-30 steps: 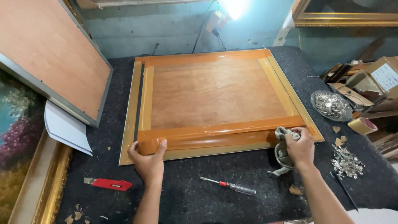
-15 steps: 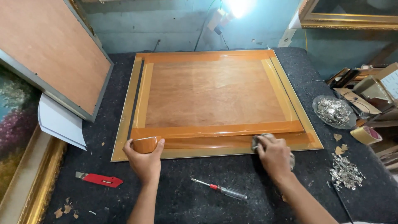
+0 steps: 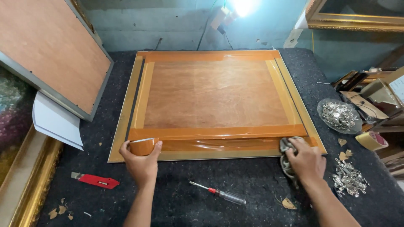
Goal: Applying adhesive tape to the back edges of a picture frame to seal it, then smoothing the tape with a cloth.
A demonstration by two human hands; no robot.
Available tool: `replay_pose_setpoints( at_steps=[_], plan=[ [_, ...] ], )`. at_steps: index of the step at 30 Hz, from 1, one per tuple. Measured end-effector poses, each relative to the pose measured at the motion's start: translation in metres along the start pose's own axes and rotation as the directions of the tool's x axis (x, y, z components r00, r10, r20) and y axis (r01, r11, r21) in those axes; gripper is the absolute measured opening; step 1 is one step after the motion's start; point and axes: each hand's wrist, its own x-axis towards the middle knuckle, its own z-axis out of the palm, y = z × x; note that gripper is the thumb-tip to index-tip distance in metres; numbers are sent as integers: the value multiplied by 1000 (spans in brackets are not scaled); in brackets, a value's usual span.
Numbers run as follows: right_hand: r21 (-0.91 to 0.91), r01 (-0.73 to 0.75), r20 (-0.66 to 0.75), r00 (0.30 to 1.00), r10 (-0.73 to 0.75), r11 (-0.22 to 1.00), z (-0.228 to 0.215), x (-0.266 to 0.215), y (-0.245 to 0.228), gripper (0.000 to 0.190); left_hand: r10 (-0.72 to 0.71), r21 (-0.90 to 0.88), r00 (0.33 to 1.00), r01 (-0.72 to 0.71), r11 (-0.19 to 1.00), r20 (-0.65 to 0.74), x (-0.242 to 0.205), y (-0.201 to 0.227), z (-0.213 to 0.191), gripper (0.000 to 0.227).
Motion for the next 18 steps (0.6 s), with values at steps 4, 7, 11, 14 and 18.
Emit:
replay_pose_setpoints(
  at_steps=[4, 7, 11, 14, 18],
  plan=[
    [95, 69, -142, 988, -55, 993, 56, 26, 32, 39, 74, 0, 997, -74, 997, 3, -1, 6, -6, 76],
    [-178, 206, -351, 900, -257, 962, 64, 6, -11, 28, 130, 4, 991, -130, 992, 6, 2, 11, -13, 83],
    [38, 270, -200, 945, -258, 962, 68, -16, -67, 32, -26, -153, 994, 42, 987, 105, 17, 8, -20, 76],
    [176, 254, -168, 960, -226, 951, 75, -14, -65, 32, -158, -400, 963, 236, 886, 219, 19, 47, -37, 66],
    [120, 186, -200, 967, -160, 975, 67, -12, -49, 31, -159, -566, 873, 428, 705, 462, 10, 114, -52, 56]
  ],
)
